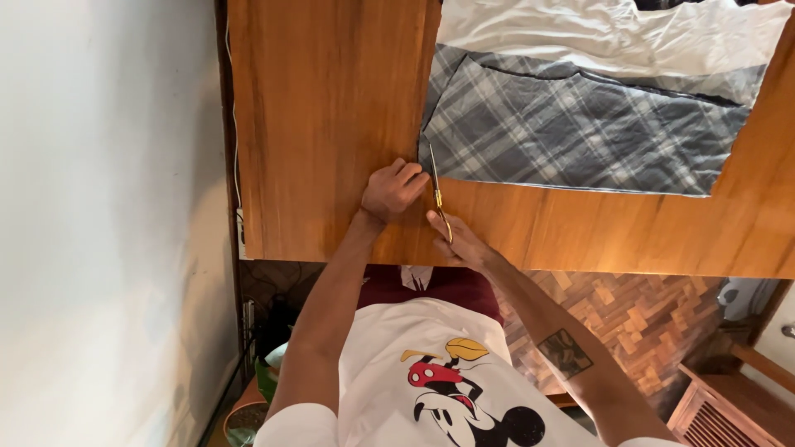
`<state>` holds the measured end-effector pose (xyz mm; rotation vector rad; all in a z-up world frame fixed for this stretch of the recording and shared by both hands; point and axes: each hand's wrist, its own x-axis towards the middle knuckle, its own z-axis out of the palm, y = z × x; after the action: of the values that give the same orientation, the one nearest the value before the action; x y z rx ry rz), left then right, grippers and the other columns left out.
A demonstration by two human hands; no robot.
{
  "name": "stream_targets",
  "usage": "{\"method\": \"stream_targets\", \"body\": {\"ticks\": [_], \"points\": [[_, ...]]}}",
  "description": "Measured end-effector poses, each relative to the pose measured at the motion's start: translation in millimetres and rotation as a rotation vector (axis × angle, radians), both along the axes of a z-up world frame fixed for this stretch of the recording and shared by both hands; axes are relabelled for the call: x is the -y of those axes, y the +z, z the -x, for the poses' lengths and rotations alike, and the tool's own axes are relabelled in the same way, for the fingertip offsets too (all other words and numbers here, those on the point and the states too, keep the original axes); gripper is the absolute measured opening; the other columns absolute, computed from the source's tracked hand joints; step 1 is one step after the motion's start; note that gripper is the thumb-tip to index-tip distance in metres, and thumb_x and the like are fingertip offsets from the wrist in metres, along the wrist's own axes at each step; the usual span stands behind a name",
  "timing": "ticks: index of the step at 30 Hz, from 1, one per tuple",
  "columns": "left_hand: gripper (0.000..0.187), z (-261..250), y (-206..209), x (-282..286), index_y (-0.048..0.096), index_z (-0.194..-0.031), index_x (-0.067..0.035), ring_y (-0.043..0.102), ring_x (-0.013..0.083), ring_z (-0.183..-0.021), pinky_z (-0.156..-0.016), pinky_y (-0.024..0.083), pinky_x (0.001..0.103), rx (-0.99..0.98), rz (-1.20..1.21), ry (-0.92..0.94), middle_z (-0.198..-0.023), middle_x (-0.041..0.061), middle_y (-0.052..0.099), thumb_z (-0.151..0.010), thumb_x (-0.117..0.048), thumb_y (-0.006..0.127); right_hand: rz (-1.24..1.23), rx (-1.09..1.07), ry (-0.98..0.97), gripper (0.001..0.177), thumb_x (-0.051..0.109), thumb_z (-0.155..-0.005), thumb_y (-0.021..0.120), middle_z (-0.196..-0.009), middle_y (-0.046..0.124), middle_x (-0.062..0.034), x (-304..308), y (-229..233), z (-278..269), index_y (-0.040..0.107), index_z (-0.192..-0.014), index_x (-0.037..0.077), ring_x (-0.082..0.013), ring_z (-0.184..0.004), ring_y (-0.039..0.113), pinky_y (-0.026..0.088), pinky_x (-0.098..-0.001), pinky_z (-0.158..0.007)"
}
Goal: Cutting a piece of plaid fabric along a specific shape template using scissors.
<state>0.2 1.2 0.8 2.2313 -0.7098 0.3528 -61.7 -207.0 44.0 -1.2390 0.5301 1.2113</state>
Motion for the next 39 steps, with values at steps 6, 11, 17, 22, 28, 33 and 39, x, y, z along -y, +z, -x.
{"method": "stream_targets", "body": {"ticks": [6, 11, 17, 22, 28, 33, 39], "points": [[0.017, 2, -6, 3, 0.073, -0.096, -0.008, 0.063, 0.0208, -0.086, -0.067, 0.056, 0.033, 0.018, -0.016, 0.034, -0.099, 0.001, 0.062, -0.081, -0.012, 0.081, -0.011, 0.021, 0.041, 0.055, 0.071, -0.095, 0.046, -0.052, 0.027, 0.0061, 9, -9, -8, 0.045, -0.088, 0.017, -0.0062, -0.040, 0.022, 0.017, -0.0271, -0.035], [0.017, 0, -2, 2, 0.072, -0.096, -0.007, 0.062, 0.0210, -0.086, -0.068, 0.056, 0.033, 0.029, 0.016, 0.037, -0.099, 0.002, 0.061, -0.082, -0.010, 0.080, 0.041, 0.031, 0.123, 0.057, 0.073, -0.093, 0.050, -0.052, 0.027, 0.0055, 11, -6, -17, 0.043, -0.089, 0.016, -0.0070, -0.041, 0.023, 0.017, -0.0277, -0.036], [0.017, -2, 3, 1, 0.068, -0.092, -0.009, 0.060, 0.0214, -0.086, -0.068, 0.055, 0.034, 0.018, -0.010, 0.036, -0.095, 0.002, 0.059, -0.080, -0.011, 0.080, 0.089, -0.002, 0.164, 0.059, 0.075, -0.090, 0.049, -0.051, 0.030, 0.0050, 12, 8, -38, 0.044, -0.092, 0.017, -0.0065, -0.041, 0.026, 0.020, -0.0261, -0.035], [0.017, -2, 2, -1, 0.068, -0.093, -0.009, 0.061, 0.0226, -0.091, -0.071, 0.055, 0.035, 0.000, -0.015, 0.023, -0.098, 0.003, 0.059, -0.081, -0.012, 0.080, 0.109, -0.013, 0.220, 0.060, 0.075, -0.088, 0.052, -0.051, 0.035, 0.0047, 18, 9, -48, 0.044, -0.095, 0.016, -0.0056, -0.042, 0.030, 0.023, -0.0245, -0.035], [0.020, -1, -2, -2, 0.070, -0.097, -0.008, 0.062, 0.0232, -0.095, -0.074, 0.056, 0.035, 0.021, -0.010, 0.016, -0.101, 0.003, 0.060, -0.080, -0.013, 0.080, 0.132, -0.050, 0.258, 0.057, 0.073, -0.088, 0.051, -0.050, 0.034, 0.0054, 23, 11, -64, 0.047, -0.097, 0.017, -0.0044, -0.040, 0.029, 0.021, -0.0236, -0.035], [0.016, 1, -15, 1, 0.070, -0.096, -0.009, 0.061, 0.0217, -0.094, -0.075, 0.056, 0.034, 0.034, -0.026, 0.027, -0.100, 0.003, 0.060, -0.083, -0.012, 0.079, 0.102, 0.001, 0.324, 0.060, 0.073, -0.089, 0.053, -0.048, 0.032, 0.0052, 34, 4, -72, 0.045, -0.093, 0.014, -0.0055, -0.038, 0.026, 0.021, -0.0250, -0.034], [0.016, 1, -19, 2, 0.071, -0.095, -0.010, 0.061, 0.0204, -0.091, -0.070, 0.054, 0.033, 0.020, -0.018, 0.022, -0.099, 0.002, 0.060, -0.082, -0.014, 0.079, 0.128, 0.009, 0.381, 0.057, 0.071, -0.089, 0.054, -0.050, 0.032, 0.0061, 32, 13, -88, 0.045, -0.095, 0.015, -0.0046, -0.038, 0.026, 0.020, -0.0242, -0.034]]}}
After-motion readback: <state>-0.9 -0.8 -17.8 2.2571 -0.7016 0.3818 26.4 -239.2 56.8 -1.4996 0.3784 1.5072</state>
